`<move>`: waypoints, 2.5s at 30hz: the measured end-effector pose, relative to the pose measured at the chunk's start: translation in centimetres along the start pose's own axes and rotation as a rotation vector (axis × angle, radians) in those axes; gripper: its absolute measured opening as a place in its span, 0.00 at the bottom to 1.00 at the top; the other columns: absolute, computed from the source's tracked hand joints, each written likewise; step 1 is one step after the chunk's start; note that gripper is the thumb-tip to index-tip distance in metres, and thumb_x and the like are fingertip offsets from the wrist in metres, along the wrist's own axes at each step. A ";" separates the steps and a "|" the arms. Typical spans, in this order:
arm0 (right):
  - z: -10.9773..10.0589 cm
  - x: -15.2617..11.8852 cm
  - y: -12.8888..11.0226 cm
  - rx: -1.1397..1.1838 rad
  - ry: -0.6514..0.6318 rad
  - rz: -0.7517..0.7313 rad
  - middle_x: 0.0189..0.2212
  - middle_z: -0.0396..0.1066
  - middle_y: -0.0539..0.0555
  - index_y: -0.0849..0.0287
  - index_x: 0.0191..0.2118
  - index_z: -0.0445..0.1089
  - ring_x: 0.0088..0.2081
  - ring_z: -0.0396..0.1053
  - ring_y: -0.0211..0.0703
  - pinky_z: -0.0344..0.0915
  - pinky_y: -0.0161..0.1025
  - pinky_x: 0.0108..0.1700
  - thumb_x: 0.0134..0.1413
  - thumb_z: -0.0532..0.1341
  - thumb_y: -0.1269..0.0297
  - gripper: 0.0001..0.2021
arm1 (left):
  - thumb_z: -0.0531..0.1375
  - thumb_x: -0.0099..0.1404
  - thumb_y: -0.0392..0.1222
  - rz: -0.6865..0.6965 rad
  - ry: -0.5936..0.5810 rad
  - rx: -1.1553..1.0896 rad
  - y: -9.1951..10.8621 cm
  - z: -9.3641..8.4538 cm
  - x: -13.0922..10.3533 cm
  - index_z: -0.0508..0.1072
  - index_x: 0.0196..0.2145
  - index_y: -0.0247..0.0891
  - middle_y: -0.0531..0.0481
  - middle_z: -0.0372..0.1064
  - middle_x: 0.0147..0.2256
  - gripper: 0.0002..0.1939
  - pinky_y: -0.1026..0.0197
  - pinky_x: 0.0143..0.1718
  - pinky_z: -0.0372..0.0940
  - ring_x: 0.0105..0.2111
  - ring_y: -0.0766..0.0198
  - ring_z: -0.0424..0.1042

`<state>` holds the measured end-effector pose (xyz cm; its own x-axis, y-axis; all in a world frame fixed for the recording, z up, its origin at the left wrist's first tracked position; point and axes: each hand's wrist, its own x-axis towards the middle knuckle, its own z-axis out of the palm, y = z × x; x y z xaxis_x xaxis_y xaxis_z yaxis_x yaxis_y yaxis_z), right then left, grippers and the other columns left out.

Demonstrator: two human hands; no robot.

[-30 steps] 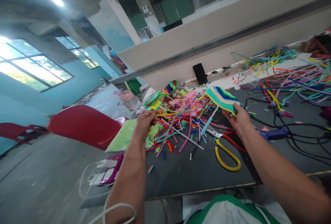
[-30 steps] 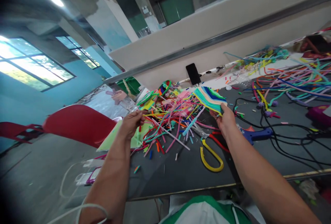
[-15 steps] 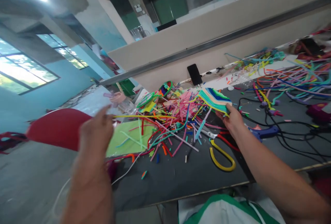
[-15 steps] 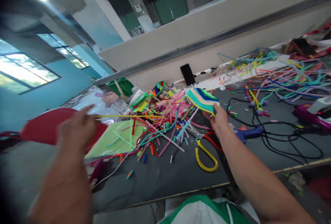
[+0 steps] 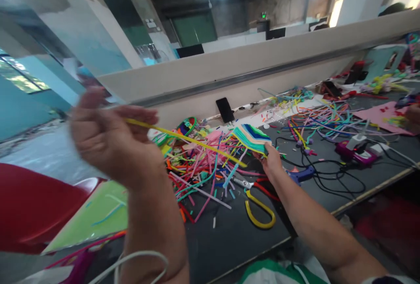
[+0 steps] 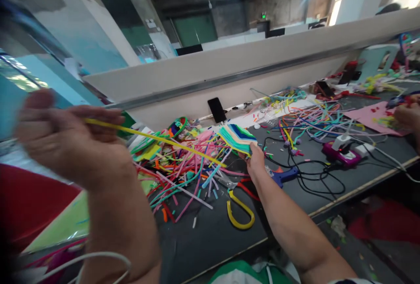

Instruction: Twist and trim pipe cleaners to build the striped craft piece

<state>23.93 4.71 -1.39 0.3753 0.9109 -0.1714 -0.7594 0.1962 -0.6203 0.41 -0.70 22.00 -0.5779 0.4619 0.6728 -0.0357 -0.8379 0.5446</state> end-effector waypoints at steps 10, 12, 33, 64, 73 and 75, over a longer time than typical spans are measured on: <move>0.0 1.0 -0.8 0.189 0.038 0.079 0.29 0.78 0.52 0.60 0.37 0.70 0.28 0.76 0.41 0.75 0.42 0.36 0.57 0.57 0.65 0.06 | 0.55 0.64 0.38 -0.571 -0.081 -0.062 -14.6 -2.3 -2.5 0.67 0.41 0.38 0.55 0.69 0.25 0.07 0.61 0.31 0.70 0.25 0.67 0.73; 0.1 0.9 -1.0 0.216 -0.005 0.110 0.29 0.78 0.53 0.59 0.36 0.70 0.29 0.76 0.41 0.75 0.41 0.36 0.57 0.57 0.64 0.07 | 0.55 0.64 0.37 -0.723 -0.077 -0.078 -16.5 -2.3 -3.2 0.67 0.39 0.38 0.54 0.69 0.24 0.05 0.62 0.34 0.70 0.26 0.68 0.73; 0.9 0.0 -1.4 0.142 -0.097 0.073 0.33 0.78 0.51 0.59 0.40 0.71 0.31 0.76 0.42 0.75 0.40 0.34 0.55 0.58 0.64 0.09 | 0.65 0.55 0.47 -0.941 -0.970 -0.090 -16.0 -0.4 -8.4 0.76 0.43 0.34 0.41 0.73 0.44 0.20 0.57 0.45 0.63 0.47 0.54 0.70; 0.8 -0.2 -1.7 -0.002 -0.130 -0.136 0.34 0.77 0.50 0.58 0.41 0.70 0.30 0.74 0.40 0.73 0.37 0.31 0.51 0.62 0.61 0.12 | 0.58 0.59 0.48 -1.472 -1.066 -0.334 -17.5 -1.0 -10.5 0.69 0.51 0.34 0.35 0.71 0.47 0.24 0.46 0.45 0.67 0.45 0.48 0.73; 1.4 -1.4 -1.6 -0.158 -0.236 -0.202 0.33 0.77 0.50 0.57 0.40 0.71 0.32 0.74 0.40 0.72 0.36 0.34 0.49 0.63 0.57 0.13 | 0.70 0.49 0.38 -1.326 -0.870 -0.056 -18.4 0.0 -12.4 0.74 0.35 0.34 0.46 0.76 0.30 0.15 0.57 0.34 0.71 0.27 0.61 0.75; 1.3 -1.3 -1.7 -0.152 -0.277 -0.185 0.35 0.76 0.51 0.56 0.42 0.70 0.33 0.73 0.40 0.71 0.36 0.34 0.51 0.61 0.53 0.16 | 0.70 0.48 0.37 -1.301 -0.817 -0.041 -18.4 0.1 -12.0 0.74 0.33 0.33 0.47 0.75 0.27 0.14 0.60 0.29 0.70 0.24 0.62 0.74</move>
<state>24.04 3.64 0.89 0.3250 0.9328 0.1554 -0.5966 0.3298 -0.7316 8.05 9.19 3.96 0.4605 0.8744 -0.1531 -0.1748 0.2585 0.9501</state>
